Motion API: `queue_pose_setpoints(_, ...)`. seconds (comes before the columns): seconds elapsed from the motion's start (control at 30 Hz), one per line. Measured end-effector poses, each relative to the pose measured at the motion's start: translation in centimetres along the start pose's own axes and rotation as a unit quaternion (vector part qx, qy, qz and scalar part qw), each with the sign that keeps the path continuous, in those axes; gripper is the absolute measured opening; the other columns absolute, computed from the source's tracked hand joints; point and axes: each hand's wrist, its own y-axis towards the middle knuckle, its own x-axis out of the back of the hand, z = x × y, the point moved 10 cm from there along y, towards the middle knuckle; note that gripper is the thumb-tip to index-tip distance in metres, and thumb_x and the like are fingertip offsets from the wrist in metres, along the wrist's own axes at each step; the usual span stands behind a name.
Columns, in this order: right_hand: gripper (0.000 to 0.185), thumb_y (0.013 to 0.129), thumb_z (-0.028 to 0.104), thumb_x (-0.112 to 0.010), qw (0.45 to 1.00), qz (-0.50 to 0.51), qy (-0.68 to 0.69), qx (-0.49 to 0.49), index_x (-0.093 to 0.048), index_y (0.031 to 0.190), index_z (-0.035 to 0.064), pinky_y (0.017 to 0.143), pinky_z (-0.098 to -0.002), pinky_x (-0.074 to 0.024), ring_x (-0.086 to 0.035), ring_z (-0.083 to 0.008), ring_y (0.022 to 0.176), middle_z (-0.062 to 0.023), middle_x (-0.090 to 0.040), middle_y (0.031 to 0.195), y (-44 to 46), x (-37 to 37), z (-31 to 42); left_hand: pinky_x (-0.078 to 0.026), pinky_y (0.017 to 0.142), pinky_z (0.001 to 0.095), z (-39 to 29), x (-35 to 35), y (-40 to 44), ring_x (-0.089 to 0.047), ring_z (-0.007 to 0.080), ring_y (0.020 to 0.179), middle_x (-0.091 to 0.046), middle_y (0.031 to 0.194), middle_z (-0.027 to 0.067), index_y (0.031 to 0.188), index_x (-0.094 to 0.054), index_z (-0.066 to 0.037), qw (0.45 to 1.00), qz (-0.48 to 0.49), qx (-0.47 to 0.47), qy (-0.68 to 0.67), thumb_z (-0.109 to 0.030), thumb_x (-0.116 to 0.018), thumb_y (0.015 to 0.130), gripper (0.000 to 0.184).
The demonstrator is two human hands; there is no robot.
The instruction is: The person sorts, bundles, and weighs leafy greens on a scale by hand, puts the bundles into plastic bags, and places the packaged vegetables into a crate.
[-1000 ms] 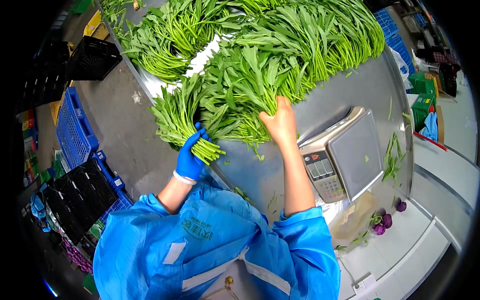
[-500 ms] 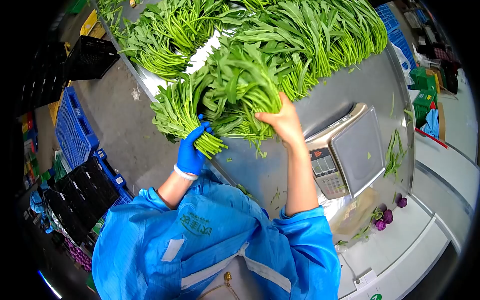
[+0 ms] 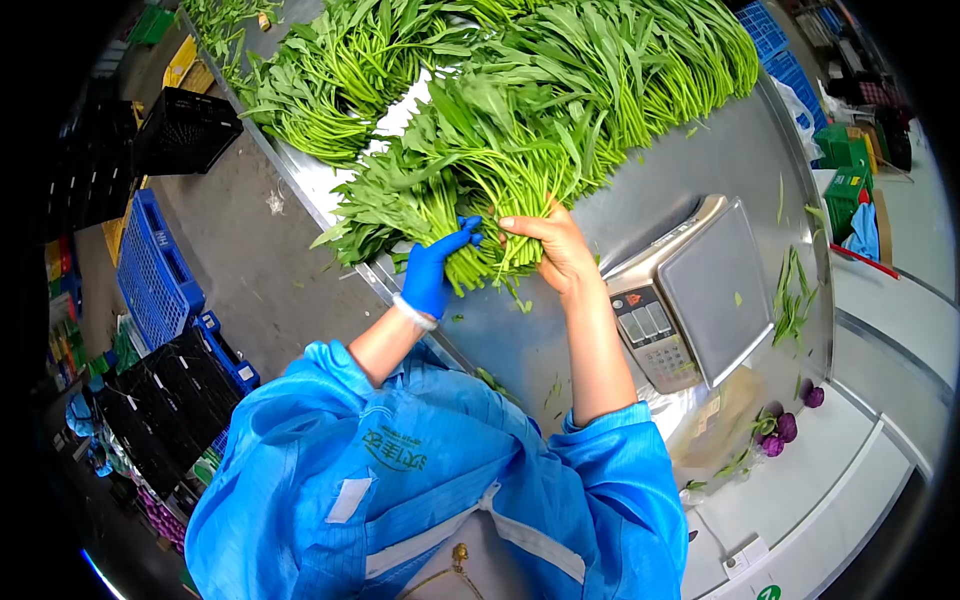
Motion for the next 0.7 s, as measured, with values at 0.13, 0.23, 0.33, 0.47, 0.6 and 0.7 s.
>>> queue_pose_setpoints(0.13,0.04,0.075,-0.002,-0.069,0.999,0.027,0.026,0.017,-0.054,0.112,0.0026,0.061,-0.0295,-0.0496,-0.06,-0.0171,0.069,-0.0104,-0.065,0.094,-0.4,-0.7,0.3,-0.052,0.072,0.0283,1.3,-1.8,1.3,-0.064,0.0172,0.078,-0.067,0.098,0.0098,0.111,-0.061,0.002,0.999,0.006,-0.031,-0.017,-0.001,-0.063,0.082,0.029)
queue_pose_setpoints(0.23,0.037,0.077,-0.002,-0.069,0.999,0.031,0.038,0.007,-0.055,0.111,0.0019,0.061,-0.03,-0.0499,-0.06,-0.0176,0.069,-0.0105,-0.065,0.091,-0.1,-0.8,-0.7,-0.05,0.061,0.0278,1.5,-3.1,2.1,-0.061,0.0163,0.068,-0.065,0.088,0.0074,0.104,-0.061,-0.001,0.997,0.005,-0.08,0.007,0.001,-0.06,0.083,0.022)
queue_pose_setpoints(0.33,0.033,0.078,-0.001,-0.069,0.997,0.048,0.057,-0.007,-0.057,0.109,0.0015,0.061,-0.0305,-0.0514,-0.061,-0.0178,0.07,-0.0105,-0.065,0.091,-0.1,-1.2,-1.7,-0.039,0.043,0.0227,3.5,-1.5,4.1,-0.052,0.0101,0.051,-0.058,0.069,0.0016,0.093,-0.059,-0.006,0.997,-0.05,-0.051,0.038,0.001,-0.053,0.086,0.011)
queue_pose_setpoints(0.47,0.029,0.079,-0.001,-0.069,0.996,0.042,0.081,-0.011,-0.058,0.107,0.0016,0.063,-0.0307,-0.0536,-0.063,-0.0181,0.072,-0.0109,-0.065,0.091,-0.1,-1.1,-1.9,-0.033,0.038,0.0201,4.1,-1.4,4.8,-0.047,0.007,0.046,-0.053,0.062,-0.0004,0.089,-0.058,-0.007,0.998,-0.051,-0.043,-0.012,-0.002,-0.051,0.088,0.009)
queue_pose_setpoints(0.6,0.03,0.08,0.0,-0.069,0.996,0.048,0.079,-0.017,-0.058,0.107,0.0008,0.063,-0.0307,-0.0535,-0.063,-0.0187,0.072,-0.011,-0.065,0.09,0.1,-1.1,-2.5,-0.034,0.039,0.0199,6.2,-1.7,7.0,-0.046,0.0078,0.044,-0.053,0.058,-0.0004,0.088,-0.061,-0.006,0.987,0.017,-0.002,-0.161,-0.006,-0.059,0.087,0.002)
queue_pose_setpoints(0.7,0.033,0.08,0.0,-0.069,0.99,0.086,0.107,-0.021,-0.057,0.111,-0.0001,0.064,-0.0311,-0.052,-0.061,-0.0185,0.071,-0.0118,-0.064,0.091,-0.7,-1.7,-1.7,-0.041,0.042,0.0224,4.0,-2.1,4.1,-0.052,0.0115,0.048,-0.06,0.067,0.0036,0.091,-0.064,-0.004,0.997,-0.03,0.006,-0.069,-0.006,-0.066,0.082,0.009)
